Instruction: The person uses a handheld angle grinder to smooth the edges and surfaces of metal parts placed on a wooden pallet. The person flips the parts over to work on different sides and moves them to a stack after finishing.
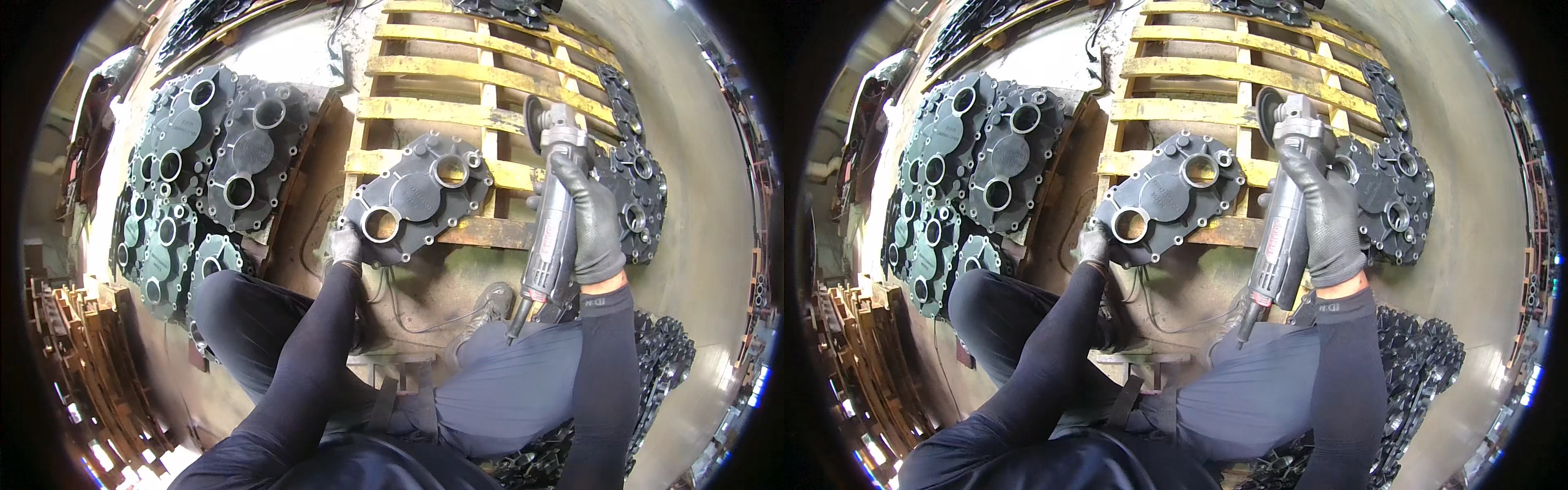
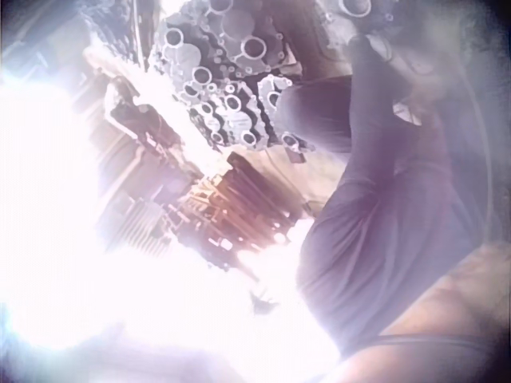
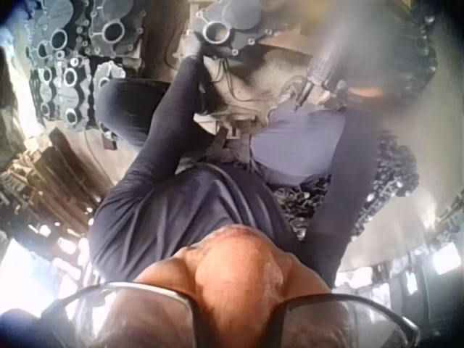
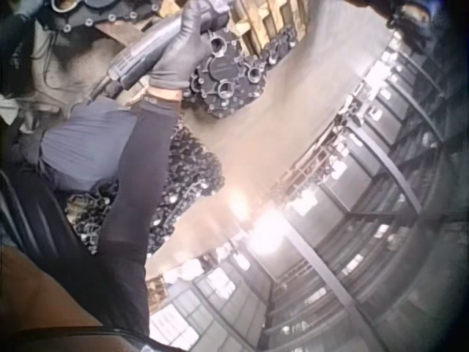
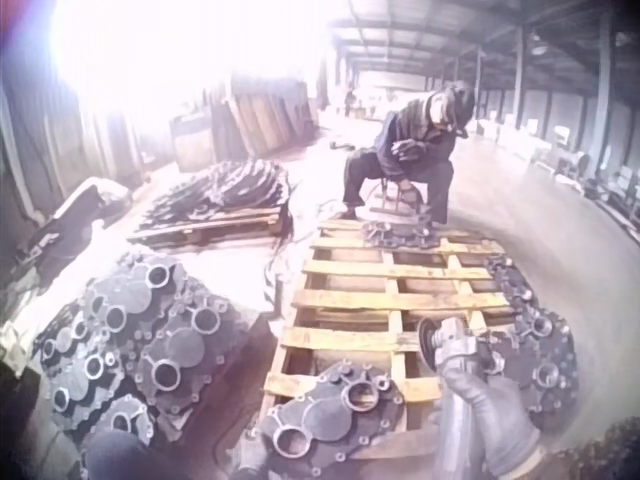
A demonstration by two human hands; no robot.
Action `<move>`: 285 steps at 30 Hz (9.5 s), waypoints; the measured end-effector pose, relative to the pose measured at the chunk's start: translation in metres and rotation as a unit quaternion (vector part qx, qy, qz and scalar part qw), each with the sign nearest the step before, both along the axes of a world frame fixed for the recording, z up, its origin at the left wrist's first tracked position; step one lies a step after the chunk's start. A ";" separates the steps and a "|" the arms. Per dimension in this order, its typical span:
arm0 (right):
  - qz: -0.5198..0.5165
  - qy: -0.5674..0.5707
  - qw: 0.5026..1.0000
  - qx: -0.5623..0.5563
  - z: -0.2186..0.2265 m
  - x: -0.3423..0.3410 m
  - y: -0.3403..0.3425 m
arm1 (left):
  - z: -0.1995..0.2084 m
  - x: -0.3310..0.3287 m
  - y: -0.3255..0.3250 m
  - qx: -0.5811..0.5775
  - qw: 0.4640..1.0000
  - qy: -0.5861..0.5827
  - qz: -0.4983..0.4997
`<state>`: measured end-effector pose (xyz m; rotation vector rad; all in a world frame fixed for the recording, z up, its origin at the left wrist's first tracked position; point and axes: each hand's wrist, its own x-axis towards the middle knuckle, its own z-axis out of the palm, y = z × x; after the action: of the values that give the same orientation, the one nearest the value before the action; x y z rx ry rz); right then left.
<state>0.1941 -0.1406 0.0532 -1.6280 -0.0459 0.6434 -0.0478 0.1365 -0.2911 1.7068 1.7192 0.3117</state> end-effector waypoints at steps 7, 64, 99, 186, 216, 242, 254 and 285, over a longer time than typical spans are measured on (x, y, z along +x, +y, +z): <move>-0.022 -0.017 1.000 0.003 0.008 -0.008 -0.017 | 0.010 0.021 -0.014 -0.049 0.994 -0.088 0.048; -0.022 0.014 1.000 -0.004 -0.017 0.012 -0.067 | 0.071 0.189 -0.095 0.226 0.692 0.052 -0.683; 0.173 -0.109 0.892 -0.403 -0.175 -0.036 -0.076 | 0.326 0.039 -0.152 0.049 0.449 0.067 -0.890; 0.218 -0.221 0.790 -0.529 -0.165 -0.040 -0.069 | 0.315 0.029 -0.157 0.120 0.511 -0.004 -0.851; 0.317 -0.155 0.831 -0.431 -0.162 -0.059 -0.072 | 0.327 0.031 -0.161 0.098 0.467 0.059 -0.877; 0.335 -0.171 0.828 -0.416 -0.170 -0.055 -0.057 | 0.315 0.016 -0.179 0.164 0.514 0.023 -0.842; 0.326 -0.141 0.863 -0.360 -0.170 -0.057 -0.057 | 0.322 0.015 -0.170 0.181 0.521 0.019 -0.834; 0.444 -0.196 0.776 -0.402 -0.158 -0.068 -0.018 | 0.337 0.014 -0.163 0.167 0.502 0.056 -0.847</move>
<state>0.1258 -0.1585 -0.1050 -2.5658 -1.0296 1.1123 -0.0340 -0.0266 0.0457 2.7750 -0.6555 -0.4560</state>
